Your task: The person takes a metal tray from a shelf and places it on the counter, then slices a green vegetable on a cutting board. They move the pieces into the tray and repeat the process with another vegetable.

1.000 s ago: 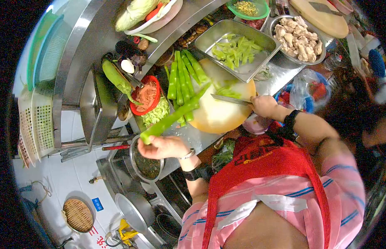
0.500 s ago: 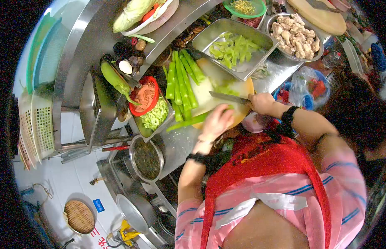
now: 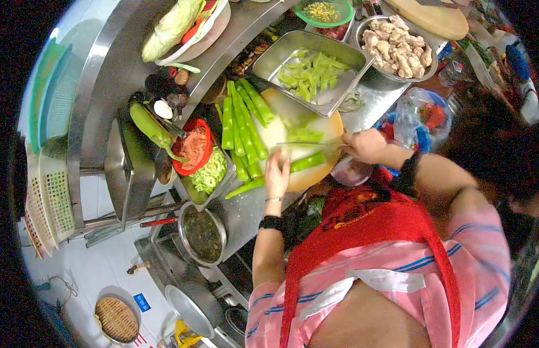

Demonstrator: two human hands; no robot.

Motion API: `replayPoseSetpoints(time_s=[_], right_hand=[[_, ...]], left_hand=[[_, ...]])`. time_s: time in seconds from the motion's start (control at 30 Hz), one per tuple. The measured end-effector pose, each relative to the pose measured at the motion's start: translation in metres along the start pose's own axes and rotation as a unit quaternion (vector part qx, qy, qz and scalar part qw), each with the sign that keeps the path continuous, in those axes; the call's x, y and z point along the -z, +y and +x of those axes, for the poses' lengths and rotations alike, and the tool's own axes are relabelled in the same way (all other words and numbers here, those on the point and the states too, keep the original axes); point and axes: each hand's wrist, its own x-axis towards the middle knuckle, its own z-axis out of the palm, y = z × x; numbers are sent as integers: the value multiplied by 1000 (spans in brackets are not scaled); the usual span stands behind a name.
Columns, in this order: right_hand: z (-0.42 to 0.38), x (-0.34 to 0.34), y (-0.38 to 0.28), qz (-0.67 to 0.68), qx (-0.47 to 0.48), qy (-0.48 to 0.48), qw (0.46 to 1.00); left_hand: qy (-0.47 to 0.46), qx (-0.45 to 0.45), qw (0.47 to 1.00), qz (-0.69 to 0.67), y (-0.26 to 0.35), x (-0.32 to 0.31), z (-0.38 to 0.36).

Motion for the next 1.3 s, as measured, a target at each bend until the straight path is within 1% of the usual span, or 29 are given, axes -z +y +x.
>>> replayPoseSetpoints(time_s=[0.1,0.13,0.17,0.2,0.27,0.3,0.33,0.4,0.43,0.47,0.57,0.63,0.67,0.7,0.73,0.77,0.8,0.83,0.9,0.93,1.0,1.07,1.1,1.13,1.17,1.2,1.23,1.27,1.3], right_hand=[[-15,30,21,11,10,55,998],[-21,42,27,12,21,72,997],[-30,63,20,-13,-17,45,999],[-35,70,23,-15,-19,46,999],[-46,76,35,-109,-8,51,993],[-48,73,39,-136,-15,51,989],[-48,70,40,-138,-19,52,989],[-43,61,39,-170,-10,35,985],[-37,52,36,-185,-18,19,982],[-30,45,31,-184,-21,19,983],[-5,20,11,-143,-27,26,989],[10,3,0,-86,-26,58,994],[11,-2,-4,-85,-26,58,994],[13,-5,-9,-59,-26,67,996],[14,-7,-14,-33,-26,76,996],[10,-4,-20,-19,-17,106,994],[6,2,-24,-19,-17,108,994],[3,10,-27,-7,-8,128,992],[-5,29,-30,8,14,182,983],[-9,45,-30,7,10,186,983],[-14,80,-28,-22,4,221,975],[-17,113,-23,-60,-10,254,965],[-16,125,-14,-72,3,260,963],[-16,137,-10,-74,-26,232,970],[-13,146,-9,-90,-61,199,974],[-12,155,-8,-105,-99,167,975],[-11,156,0,-110,-92,169,975],[-7,151,10,-117,-90,171,974],[-5,143,19,-119,-57,219,967]], left_hand=[[9,-30,999,12,15,-6,27],[-30,-56,997,36,25,-5,36],[-68,-83,992,60,32,-5,44],[-68,-86,992,58,34,-8,51],[-138,-117,971,158,36,-16,63],[-146,-124,969,154,31,-20,69],[-147,-129,969,152,26,-25,72],[-110,-145,975,130,13,-36,78],[-111,-148,974,129,7,-42,79],[-98,-146,979,102,1,-48,78],[-87,-147,984,51,1,-51,78],[-86,-149,985,27,3,-47,78],[-86,-131,987,-12,3,-43,77],[-86,-113,989,-51,3,-39,77],[-84,-113,989,-49,3,-34,74],[-65,-106,990,-67,3,-29,68],[-47,-99,990,-85,8,-23,64],[-47,-101,990,-85,13,-18,64],[28,-154,987,-42,35,1,63],[27,-155,987,-42,48,9,67],[60,-192,978,-49,79,21,90],[58,-207,974,-68,105,19,120],[29,-212,972,-94,115,13,139],[-1,-218,969,-120,125,7,154],[-4,-229,966,-123,135,-2,163],[7,-223,972,-75,149,-12,172],[18,-219,975,-28,163,-22,180],[13,-238,970,-37,180,-27,182],[1,-262,965,31,195,-31,177]])
